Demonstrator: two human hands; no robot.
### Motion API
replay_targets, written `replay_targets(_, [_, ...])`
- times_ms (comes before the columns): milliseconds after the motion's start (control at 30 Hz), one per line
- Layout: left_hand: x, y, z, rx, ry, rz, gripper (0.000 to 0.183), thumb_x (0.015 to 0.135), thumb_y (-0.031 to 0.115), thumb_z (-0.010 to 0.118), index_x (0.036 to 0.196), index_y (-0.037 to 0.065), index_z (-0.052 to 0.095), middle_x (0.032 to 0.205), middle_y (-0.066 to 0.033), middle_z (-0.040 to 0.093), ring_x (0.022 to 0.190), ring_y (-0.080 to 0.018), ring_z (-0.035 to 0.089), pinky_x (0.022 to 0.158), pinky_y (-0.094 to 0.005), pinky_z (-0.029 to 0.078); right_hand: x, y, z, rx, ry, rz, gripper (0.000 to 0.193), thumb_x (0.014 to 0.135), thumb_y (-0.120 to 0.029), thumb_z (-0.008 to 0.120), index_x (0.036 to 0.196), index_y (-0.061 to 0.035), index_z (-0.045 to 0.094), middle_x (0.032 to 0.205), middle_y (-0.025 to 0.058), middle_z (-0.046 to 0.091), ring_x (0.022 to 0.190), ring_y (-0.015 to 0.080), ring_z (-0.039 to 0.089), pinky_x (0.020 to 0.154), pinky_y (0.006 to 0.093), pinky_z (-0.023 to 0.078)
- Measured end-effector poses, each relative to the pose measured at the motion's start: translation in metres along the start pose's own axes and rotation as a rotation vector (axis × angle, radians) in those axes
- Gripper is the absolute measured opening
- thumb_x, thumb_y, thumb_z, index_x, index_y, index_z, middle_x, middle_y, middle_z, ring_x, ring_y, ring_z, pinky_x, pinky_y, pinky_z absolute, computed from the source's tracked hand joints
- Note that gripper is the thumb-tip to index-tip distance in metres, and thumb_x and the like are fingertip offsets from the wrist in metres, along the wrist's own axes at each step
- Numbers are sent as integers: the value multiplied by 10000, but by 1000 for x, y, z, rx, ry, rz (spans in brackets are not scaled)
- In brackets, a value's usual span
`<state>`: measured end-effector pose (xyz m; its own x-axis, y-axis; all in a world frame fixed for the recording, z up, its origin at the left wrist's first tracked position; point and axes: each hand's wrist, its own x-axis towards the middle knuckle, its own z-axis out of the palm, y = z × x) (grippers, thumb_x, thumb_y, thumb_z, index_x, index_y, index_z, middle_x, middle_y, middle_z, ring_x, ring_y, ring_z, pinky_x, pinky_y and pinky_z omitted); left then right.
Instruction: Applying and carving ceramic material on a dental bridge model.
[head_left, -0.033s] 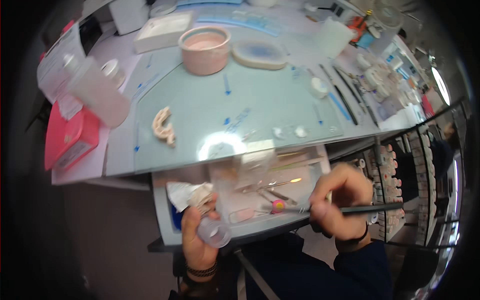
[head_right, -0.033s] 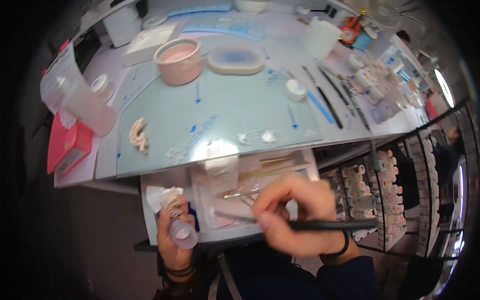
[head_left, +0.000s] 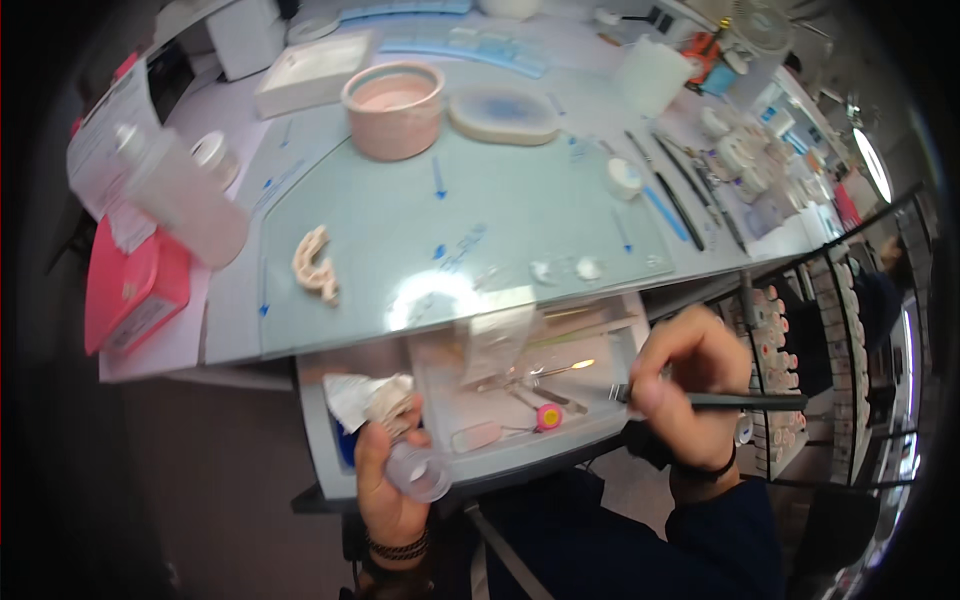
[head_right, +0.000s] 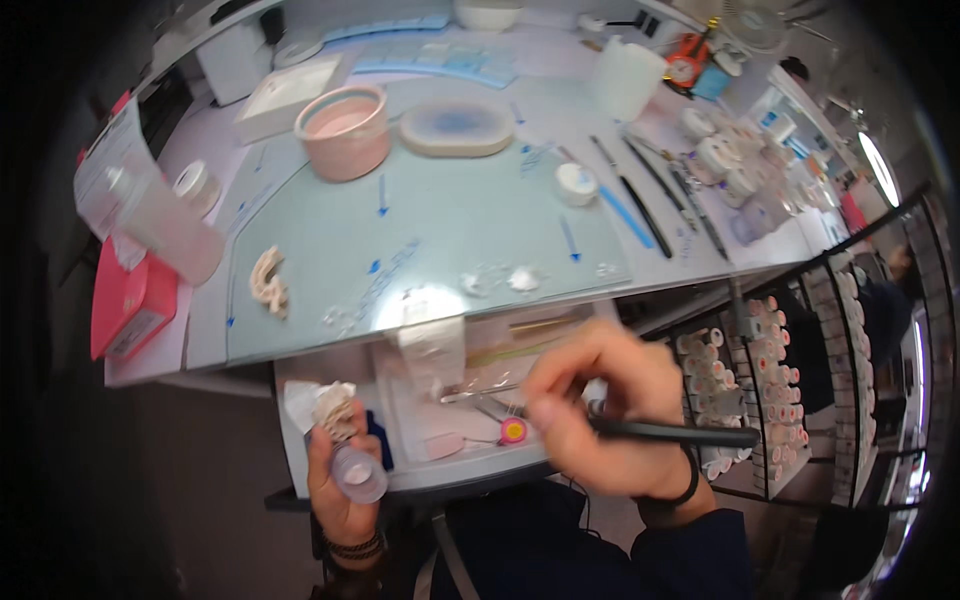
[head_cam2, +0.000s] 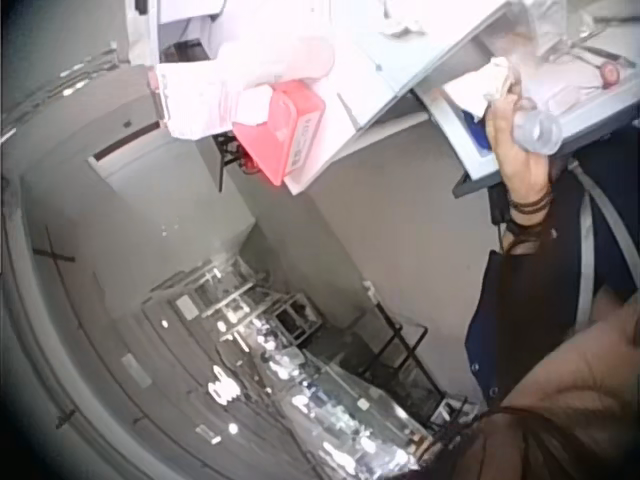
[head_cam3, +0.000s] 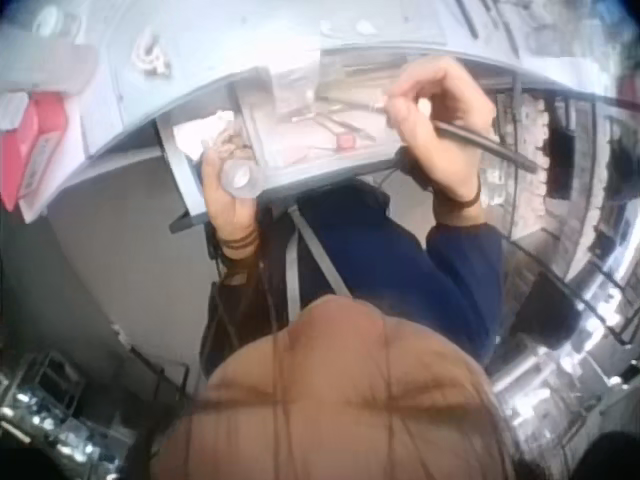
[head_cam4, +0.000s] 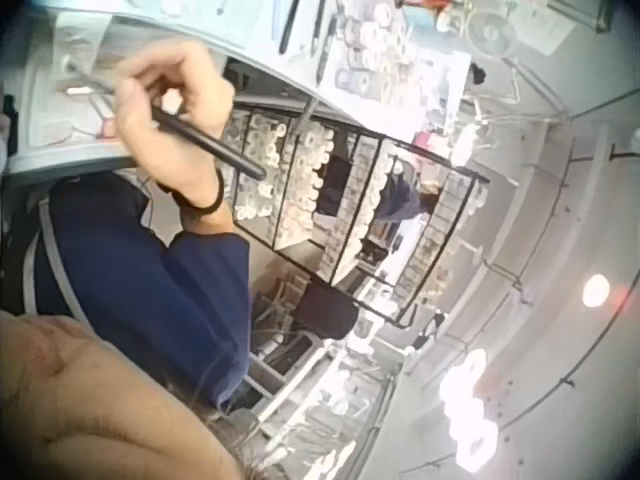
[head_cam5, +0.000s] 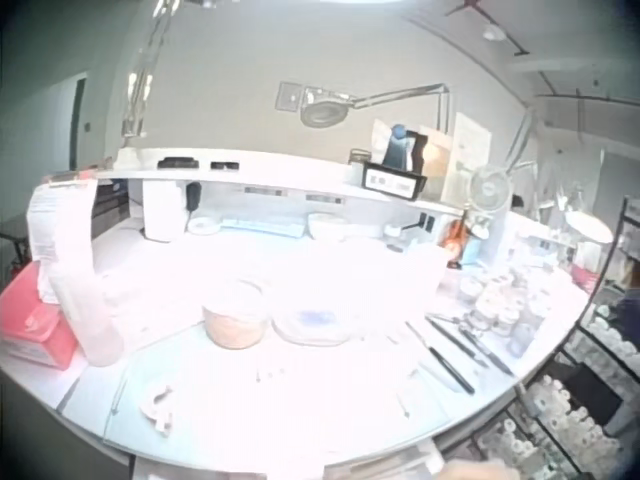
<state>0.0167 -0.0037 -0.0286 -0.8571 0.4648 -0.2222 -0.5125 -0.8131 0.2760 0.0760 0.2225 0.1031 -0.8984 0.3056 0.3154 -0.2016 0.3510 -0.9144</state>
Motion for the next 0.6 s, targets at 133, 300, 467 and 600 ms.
replay_targets(133, [0, -1, 5, -86, 33, 6, 393, 917, 183, 493, 1259, 22, 388, 1236, -127, 479, 1121, -231, 500, 727, -307, 486, 18, 12, -25, -179, 220, -18, 84, 731, -24, 613, 790, 0, 558, 674, 7, 572, 580, 28, 501, 528, 165, 387])
replay_targets(300, [1, -4, 5, -72, 42, 4, 384, 917, 181, 496, 1252, 27, 388, 1234, -121, 472, 1128, -233, 495, 723, -306, 485, 22, 18, -35, -410, 137, -33, 76, 700, -12, 616, 754, -12, 563, 642, 0, 547, 544, 32, 463, 494, 172, 353])
replay_targets(467, [1, -3, 2, -65, 54, 29, 384, 915, 183, 501, 1249, 30, 389, 1217, -129, 484, 1124, -231, 498, 723, -307, 487, 24, 18, -31, -471, 44, -30, 82, 663, -7, 608, 718, -12, 548, 611, 22, 523, 517, 69, 466, 482, 192, 359])
replay_targets(600, [1, -4, 5, -40, 73, 52, 386, 912, 181, 506, 1247, 29, 391, 1215, -132, 489, 1121, -232, 502, 724, -307, 486, 22, 19, -35, -426, 94, -78, 78, 670, -11, 609, 722, -10, 551, 616, 21, 529, 524, 63, 476, 483, 189, 363])
